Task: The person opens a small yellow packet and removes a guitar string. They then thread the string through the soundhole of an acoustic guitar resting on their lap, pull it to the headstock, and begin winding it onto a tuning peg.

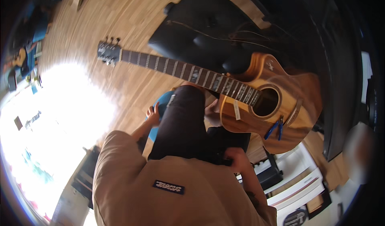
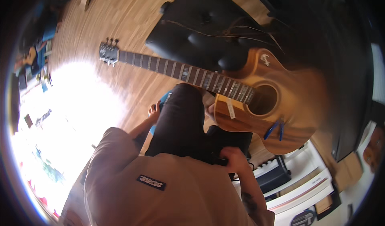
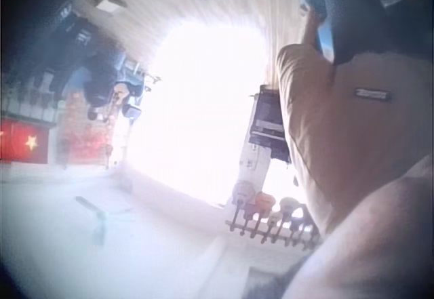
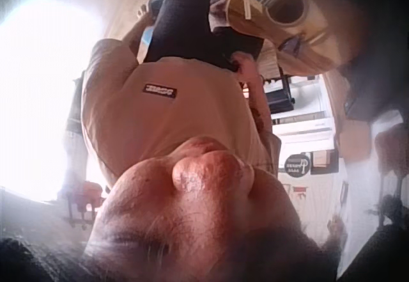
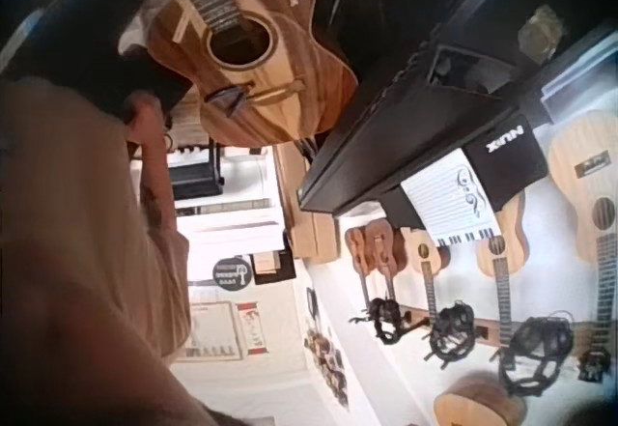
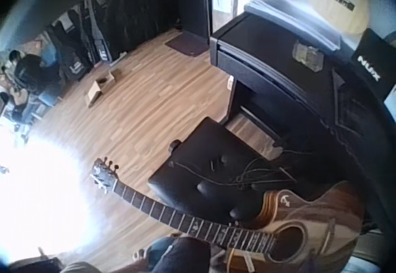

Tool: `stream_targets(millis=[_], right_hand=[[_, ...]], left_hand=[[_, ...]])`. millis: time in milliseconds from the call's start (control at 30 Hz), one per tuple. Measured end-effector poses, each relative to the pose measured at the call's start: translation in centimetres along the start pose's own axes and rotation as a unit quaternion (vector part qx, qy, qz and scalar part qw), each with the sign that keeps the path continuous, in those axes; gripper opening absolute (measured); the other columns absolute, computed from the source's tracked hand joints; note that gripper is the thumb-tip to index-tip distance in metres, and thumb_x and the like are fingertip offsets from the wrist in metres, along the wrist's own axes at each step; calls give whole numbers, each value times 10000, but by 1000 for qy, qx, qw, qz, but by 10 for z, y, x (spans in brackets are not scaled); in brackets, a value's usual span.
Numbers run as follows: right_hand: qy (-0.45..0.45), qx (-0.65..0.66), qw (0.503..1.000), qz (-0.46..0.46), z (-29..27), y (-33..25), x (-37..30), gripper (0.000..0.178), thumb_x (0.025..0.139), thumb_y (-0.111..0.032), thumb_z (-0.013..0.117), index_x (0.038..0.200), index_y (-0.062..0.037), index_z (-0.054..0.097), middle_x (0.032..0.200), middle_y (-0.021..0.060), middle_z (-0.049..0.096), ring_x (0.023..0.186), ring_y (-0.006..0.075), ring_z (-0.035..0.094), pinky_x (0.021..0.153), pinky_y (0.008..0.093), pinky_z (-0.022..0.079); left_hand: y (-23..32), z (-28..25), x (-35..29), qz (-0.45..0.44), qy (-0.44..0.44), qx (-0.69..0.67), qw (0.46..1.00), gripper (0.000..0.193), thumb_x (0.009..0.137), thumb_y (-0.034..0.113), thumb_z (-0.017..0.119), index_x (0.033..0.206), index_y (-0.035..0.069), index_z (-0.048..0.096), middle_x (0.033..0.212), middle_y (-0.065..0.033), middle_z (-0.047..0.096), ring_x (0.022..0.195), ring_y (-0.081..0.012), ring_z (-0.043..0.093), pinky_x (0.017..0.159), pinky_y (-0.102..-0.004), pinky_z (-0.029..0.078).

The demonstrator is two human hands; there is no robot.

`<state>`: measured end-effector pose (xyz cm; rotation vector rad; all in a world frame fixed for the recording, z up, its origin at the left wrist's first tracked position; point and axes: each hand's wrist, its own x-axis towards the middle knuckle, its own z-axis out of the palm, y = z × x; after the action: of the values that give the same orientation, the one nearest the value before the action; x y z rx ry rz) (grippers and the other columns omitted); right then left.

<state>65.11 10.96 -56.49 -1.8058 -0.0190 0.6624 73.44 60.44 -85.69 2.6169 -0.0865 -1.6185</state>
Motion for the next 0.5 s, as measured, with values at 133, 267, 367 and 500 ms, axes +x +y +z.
stream_targets(millis=[133, 267, 367, 500], right_hand=[[8, 36, 999, -28, 34, 14, 22, 418, 631, -365, 839, 769, -67, 580, 740, 111, 565, 696, 388, 623, 606, 462, 478], [28, 35, 996, -81, 70, 36, 51, 381, 633, -332, 827, 764, -79, 574, 746, 95, 584, 710, 376, 635, 619, 462, 493], [69, 65, 991, -90, 103, 59, 77, 373, 609, -315, 850, 771, -92, 598, 751, 93, 602, 715, 365, 646, 619, 450, 500], [122, 151, 973, -125, 116, 77, 102, 335, 761, -329, 870, 759, -92, 633, 718, 63, 625, 674, 248, 654, 618, 380, 498]], left_hand=[[-9, -27, 32, 15, -29, 58, 998, 1338, 730, 494, 926, 1662, 163, 26, 1575, -329, 357, 1461, -541, 341, 1200, -617, 316], [-10, -51, 56, 47, -14, 110, 993, 1215, 759, 477, 900, 1627, 157, 113, 1540, -310, 407, 1429, -520, 388, 1178, -600, 346], [-2, -73, 85, 83, -7, 153, 985, 1124, 781, 465, 881, 1600, 152, 178, 1514, -296, 444, 1405, -505, 423, 1161, -587, 368], [-9, -72, 115, 118, 16, 179, 977, 1004, 810, 449, 855, 1565, 145, 265, 1479, -278, 494, 1373, -485, 469, 1139, -570, 398]])
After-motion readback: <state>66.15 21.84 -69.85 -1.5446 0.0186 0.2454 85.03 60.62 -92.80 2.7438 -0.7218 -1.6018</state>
